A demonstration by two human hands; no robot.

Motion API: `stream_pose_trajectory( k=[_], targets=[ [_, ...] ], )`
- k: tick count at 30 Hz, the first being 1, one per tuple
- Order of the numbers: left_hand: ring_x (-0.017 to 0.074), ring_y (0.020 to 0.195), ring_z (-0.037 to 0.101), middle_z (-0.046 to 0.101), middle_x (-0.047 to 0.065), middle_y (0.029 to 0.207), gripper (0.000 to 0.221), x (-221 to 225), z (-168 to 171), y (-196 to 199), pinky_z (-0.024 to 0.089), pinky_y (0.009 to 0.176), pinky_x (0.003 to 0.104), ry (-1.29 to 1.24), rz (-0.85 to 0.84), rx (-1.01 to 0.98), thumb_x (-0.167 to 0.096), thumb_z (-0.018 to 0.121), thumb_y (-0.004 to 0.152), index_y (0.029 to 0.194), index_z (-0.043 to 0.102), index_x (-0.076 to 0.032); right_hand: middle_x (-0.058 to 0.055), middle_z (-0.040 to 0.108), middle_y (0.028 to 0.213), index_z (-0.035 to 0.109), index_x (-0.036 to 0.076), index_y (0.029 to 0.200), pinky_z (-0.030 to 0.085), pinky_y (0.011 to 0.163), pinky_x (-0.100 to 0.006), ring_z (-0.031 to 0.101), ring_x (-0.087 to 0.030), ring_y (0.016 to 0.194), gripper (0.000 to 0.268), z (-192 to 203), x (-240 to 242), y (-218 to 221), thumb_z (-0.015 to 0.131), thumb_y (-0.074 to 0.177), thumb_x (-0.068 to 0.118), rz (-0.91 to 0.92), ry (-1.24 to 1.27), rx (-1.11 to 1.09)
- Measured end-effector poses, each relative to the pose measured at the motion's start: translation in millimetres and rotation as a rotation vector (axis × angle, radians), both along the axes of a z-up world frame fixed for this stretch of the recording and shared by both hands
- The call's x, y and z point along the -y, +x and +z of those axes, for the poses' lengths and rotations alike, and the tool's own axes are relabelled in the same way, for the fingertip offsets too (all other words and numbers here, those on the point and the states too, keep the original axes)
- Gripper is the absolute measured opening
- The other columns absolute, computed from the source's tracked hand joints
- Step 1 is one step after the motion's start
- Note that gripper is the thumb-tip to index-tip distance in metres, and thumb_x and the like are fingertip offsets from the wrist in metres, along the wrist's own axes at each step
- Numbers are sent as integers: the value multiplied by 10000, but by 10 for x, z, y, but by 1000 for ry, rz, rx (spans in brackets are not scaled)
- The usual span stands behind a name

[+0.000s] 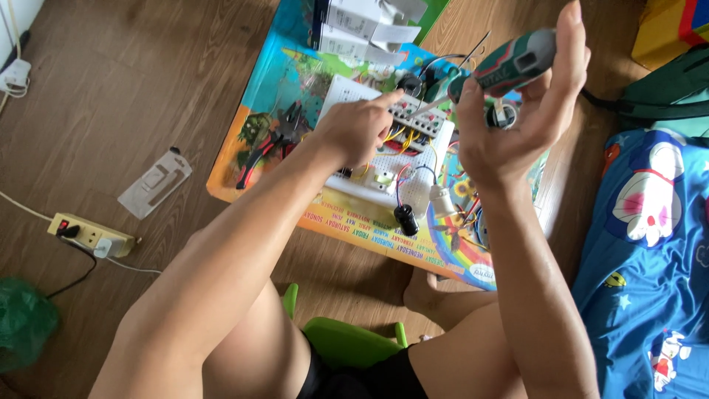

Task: The person strips wires and secures them to a terminal block using an electric screwdriver.

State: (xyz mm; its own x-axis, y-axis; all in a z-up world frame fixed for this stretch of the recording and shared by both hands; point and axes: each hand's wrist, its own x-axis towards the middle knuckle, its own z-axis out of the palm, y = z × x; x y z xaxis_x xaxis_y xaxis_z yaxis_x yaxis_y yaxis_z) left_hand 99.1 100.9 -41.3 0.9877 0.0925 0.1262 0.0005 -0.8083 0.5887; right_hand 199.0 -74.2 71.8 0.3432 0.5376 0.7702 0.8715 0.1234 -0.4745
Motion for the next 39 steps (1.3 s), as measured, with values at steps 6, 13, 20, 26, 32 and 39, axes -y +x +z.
stream_pose_trajectory(
  k=[6,13,20,26,32,39],
  targets=[
    [283,687,740,510,156,1560,291,-19,6,-28,554,609,381,-31,14,21,61,650,724,550,446,-53,-100,484,1525,285,271,1661,651,868,-352,664,-270,1090,934,-34,-14,-71,746,1000,-201,-61,1,-4],
    [292,735,739,527,200,1536,243,-16,0,-19,544,608,379,-73,5,65,132,579,652,544,440,-36,-115,502,1448,289,302,1660,685,860,-362,697,-277,1105,952,-25,-56,-68,743,981,-186,-62,37,20],
    [300,752,736,535,238,1516,263,-36,-17,-7,562,626,372,-38,10,112,111,608,687,520,465,-33,-95,510,1363,288,304,1643,606,817,-326,695,-227,1009,901,10,-59,-118,800,1052,-145,-100,7,18],
    [320,788,742,522,213,1538,297,-40,-39,19,559,619,385,55,33,102,72,618,731,519,453,-56,-101,529,1320,279,275,1643,615,777,-319,716,-222,984,900,-50,-111,-103,808,1033,-123,-115,-8,51],
    [322,724,726,531,224,1526,256,-20,-64,49,548,604,401,101,46,96,103,587,672,499,484,-55,-99,524,1320,313,259,1595,576,723,-303,684,-208,964,890,-33,-167,-123,901,1007,-57,-182,-42,127],
    [278,572,646,587,198,1431,153,11,104,36,543,546,416,186,19,-5,103,609,685,580,620,-7,-87,562,1271,605,64,1317,524,729,-355,625,-235,937,441,348,-222,-248,880,988,-41,-213,45,147]
  ],
)
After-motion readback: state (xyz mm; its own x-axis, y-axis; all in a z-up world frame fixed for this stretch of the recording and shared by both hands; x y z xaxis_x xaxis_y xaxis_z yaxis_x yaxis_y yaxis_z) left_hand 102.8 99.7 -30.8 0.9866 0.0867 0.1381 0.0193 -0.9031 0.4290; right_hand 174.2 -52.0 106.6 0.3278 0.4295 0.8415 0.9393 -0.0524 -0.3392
